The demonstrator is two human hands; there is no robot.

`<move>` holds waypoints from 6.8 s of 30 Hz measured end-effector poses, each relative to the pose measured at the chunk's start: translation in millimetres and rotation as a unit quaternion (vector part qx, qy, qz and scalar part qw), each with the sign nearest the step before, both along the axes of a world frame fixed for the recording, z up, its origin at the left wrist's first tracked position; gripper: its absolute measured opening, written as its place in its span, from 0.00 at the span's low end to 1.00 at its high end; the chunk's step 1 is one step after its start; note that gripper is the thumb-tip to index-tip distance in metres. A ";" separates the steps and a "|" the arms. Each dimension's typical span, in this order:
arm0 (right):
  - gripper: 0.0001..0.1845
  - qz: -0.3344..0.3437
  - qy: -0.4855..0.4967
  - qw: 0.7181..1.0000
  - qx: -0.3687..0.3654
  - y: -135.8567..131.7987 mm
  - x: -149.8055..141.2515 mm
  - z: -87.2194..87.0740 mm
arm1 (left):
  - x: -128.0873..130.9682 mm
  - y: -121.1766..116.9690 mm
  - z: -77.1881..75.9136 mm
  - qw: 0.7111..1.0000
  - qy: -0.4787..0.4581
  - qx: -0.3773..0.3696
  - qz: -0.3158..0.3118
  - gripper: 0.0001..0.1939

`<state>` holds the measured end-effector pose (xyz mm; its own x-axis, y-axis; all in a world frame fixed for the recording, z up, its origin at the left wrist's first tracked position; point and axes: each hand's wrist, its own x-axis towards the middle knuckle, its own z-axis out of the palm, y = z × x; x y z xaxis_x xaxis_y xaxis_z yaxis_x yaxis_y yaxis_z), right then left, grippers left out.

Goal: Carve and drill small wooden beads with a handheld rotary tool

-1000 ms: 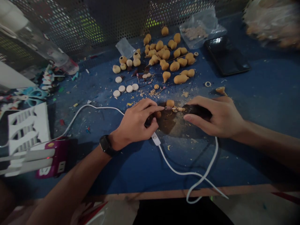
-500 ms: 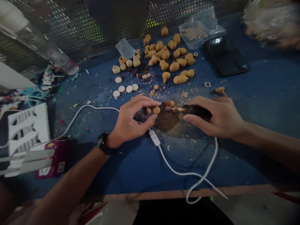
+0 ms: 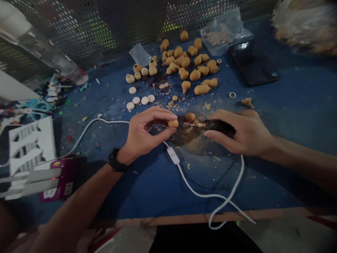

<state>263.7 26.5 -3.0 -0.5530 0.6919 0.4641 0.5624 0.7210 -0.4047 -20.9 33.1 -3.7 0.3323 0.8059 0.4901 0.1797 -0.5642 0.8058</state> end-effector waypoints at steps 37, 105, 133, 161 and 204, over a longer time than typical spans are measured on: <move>0.24 -0.003 -0.071 0.997 0.005 -1.9 1.0 -9.3 | 2.1 -5.7 7.7 0.998 0.022 -0.041 -0.040 0.15; 0.21 0.010 -0.067 0.997 0.023 -2.3 0.0 -8.9 | 1.6 -7.6 9.5 0.998 0.045 -0.036 -0.040 0.15; 0.20 0.013 -0.082 0.996 0.042 -2.6 0.7 -9.7 | 4.0 -6.6 7.8 0.997 0.043 -0.007 -0.066 0.14; 0.20 0.012 -0.099 0.994 0.037 -2.0 0.1 -6.7 | 3.8 -7.6 6.9 0.996 0.049 -0.038 -0.071 0.13; 0.23 0.019 -0.146 0.989 0.025 -2.4 1.3 -5.5 | 4.1 -7.7 6.5 0.989 0.127 0.004 -0.076 0.13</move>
<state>265.0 24.1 -8.5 -0.6931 0.6491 0.3136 0.6226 0.7583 -0.1933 -16.7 25.4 2.9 0.5631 0.7329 0.3819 0.2877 -0.6071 0.7407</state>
